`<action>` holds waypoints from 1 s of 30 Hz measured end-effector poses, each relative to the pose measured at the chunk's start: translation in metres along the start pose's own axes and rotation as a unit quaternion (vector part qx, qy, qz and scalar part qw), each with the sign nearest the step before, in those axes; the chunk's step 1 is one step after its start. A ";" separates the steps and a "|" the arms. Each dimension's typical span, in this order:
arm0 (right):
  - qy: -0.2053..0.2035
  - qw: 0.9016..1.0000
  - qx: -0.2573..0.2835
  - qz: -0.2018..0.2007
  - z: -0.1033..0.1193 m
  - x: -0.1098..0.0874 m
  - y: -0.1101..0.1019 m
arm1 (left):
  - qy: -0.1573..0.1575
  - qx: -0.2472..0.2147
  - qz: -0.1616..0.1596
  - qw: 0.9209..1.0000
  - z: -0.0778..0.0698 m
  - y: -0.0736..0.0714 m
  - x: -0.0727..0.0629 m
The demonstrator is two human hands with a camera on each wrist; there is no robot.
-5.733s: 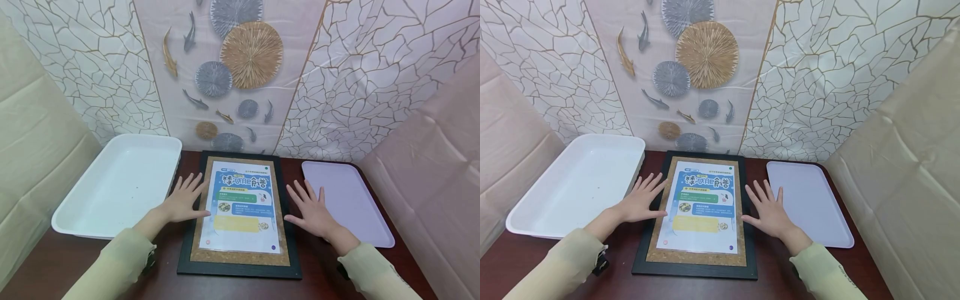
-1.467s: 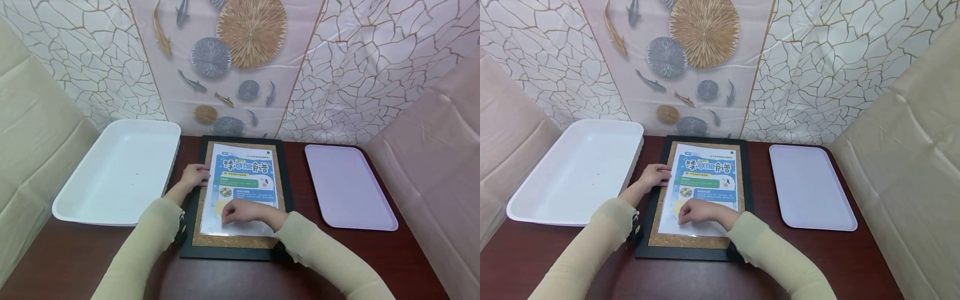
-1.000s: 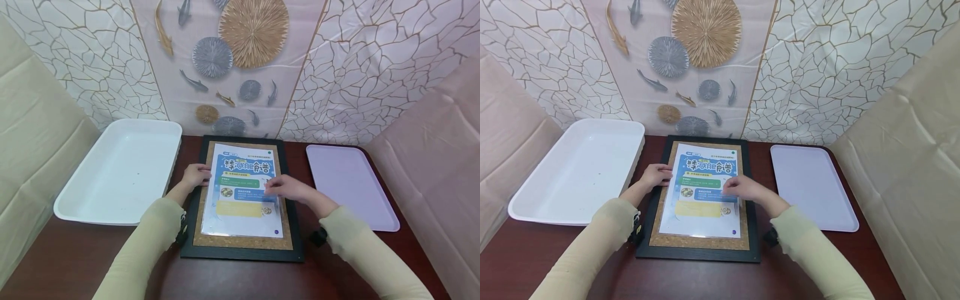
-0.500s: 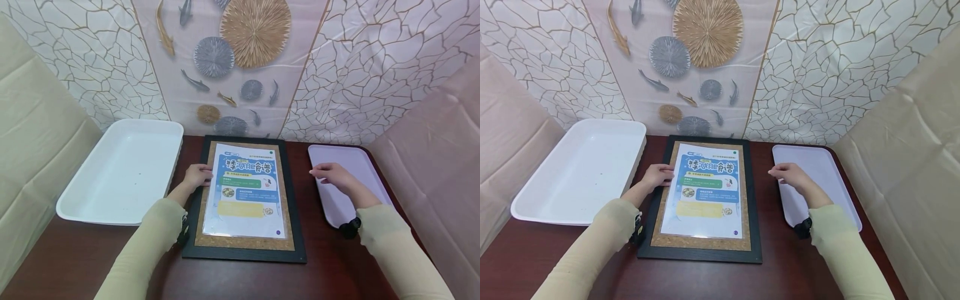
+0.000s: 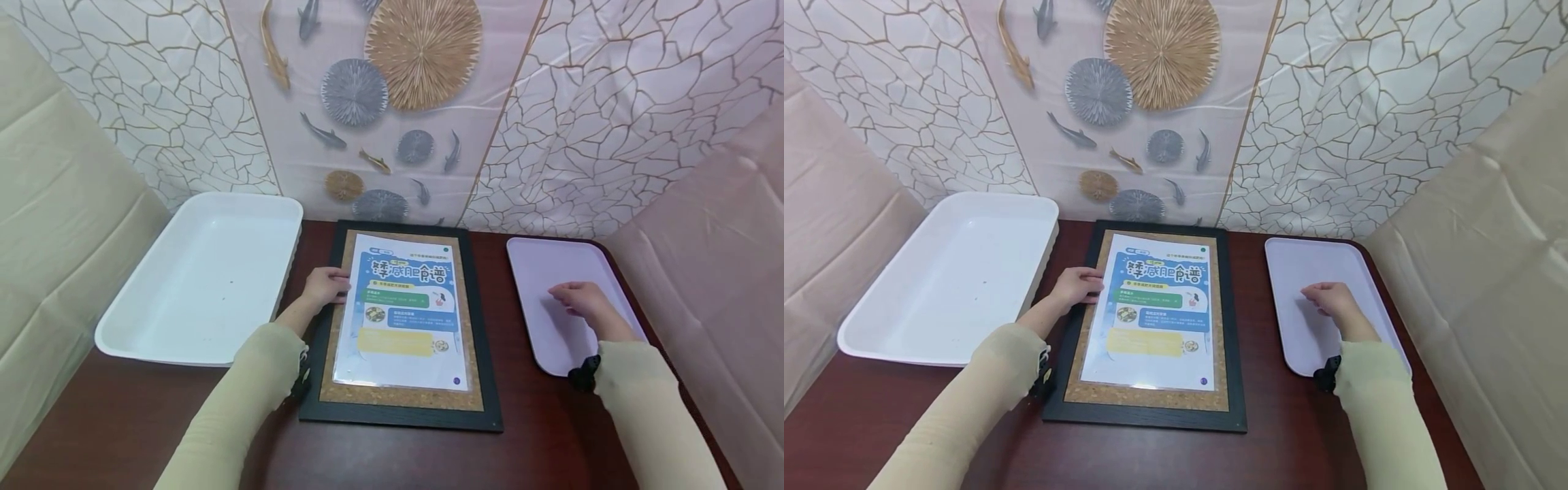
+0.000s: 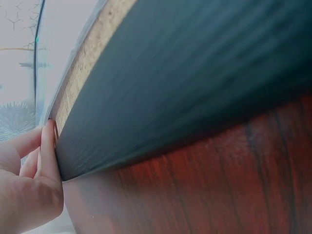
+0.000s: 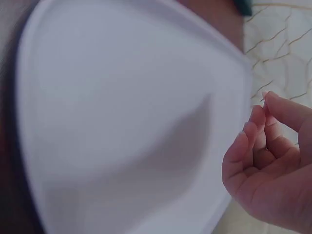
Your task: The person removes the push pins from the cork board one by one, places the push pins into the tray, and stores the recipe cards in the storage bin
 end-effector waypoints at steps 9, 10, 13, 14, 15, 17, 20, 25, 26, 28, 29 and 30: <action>0.065 0.997 -0.026 -0.020 -0.028 0.005 0.007 | 0.001 0.001 -0.003 1.000 0.000 0.002 0.000; 0.069 0.997 -0.028 -0.021 -0.029 0.005 0.007 | 0.000 0.001 -0.003 1.000 0.000 0.002 0.000; 0.070 0.997 -0.032 -0.023 -0.033 0.004 0.007 | 0.003 0.001 -0.003 1.000 0.000 0.003 0.000; 0.070 0.997 -0.032 -0.024 -0.033 0.003 0.007 | 0.004 0.001 -0.004 1.000 0.000 0.003 0.000; 0.069 0.997 -0.035 -0.025 -0.033 0.002 0.008 | 0.006 0.002 -0.004 1.000 0.000 0.003 0.000; 0.068 0.997 -0.035 -0.027 -0.033 0.001 0.008 | 0.008 0.003 -0.006 1.000 0.000 0.004 0.000; 0.074 0.996 -0.034 -0.031 -0.032 -0.001 0.009 | 0.005 0.001 -0.009 1.000 0.001 0.005 0.001; 0.092 0.995 -0.023 -0.040 -0.029 -0.003 0.007 | 0.002 -0.001 -0.012 1.000 -0.001 0.006 -0.001; 0.093 0.994 -0.026 -0.047 -0.027 -0.003 0.006 | 0.002 -0.002 -0.011 1.000 -0.001 0.006 -0.002; 0.087 0.994 -0.032 -0.062 -0.021 -0.004 0.004 | 0.003 -0.003 -0.010 1.000 -0.002 0.005 -0.003; 0.080 0.993 -0.038 -0.073 -0.017 -0.005 0.003 | 0.003 -0.004 -0.009 1.000 -0.002 0.004 -0.002; 0.070 0.993 -0.043 -0.085 -0.012 -0.007 0.002 | 0.003 -0.004 -0.008 1.000 -0.002 0.004 -0.002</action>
Point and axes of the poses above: each hand's wrist, its own x-axis towards the middle knuckle, its own y-axis out of the palm, z = x × y, the point moved 1 cm from there along x, towards the middle knuckle, and after that the axes turned 11 degrees about -x, right-handed, at the moved point
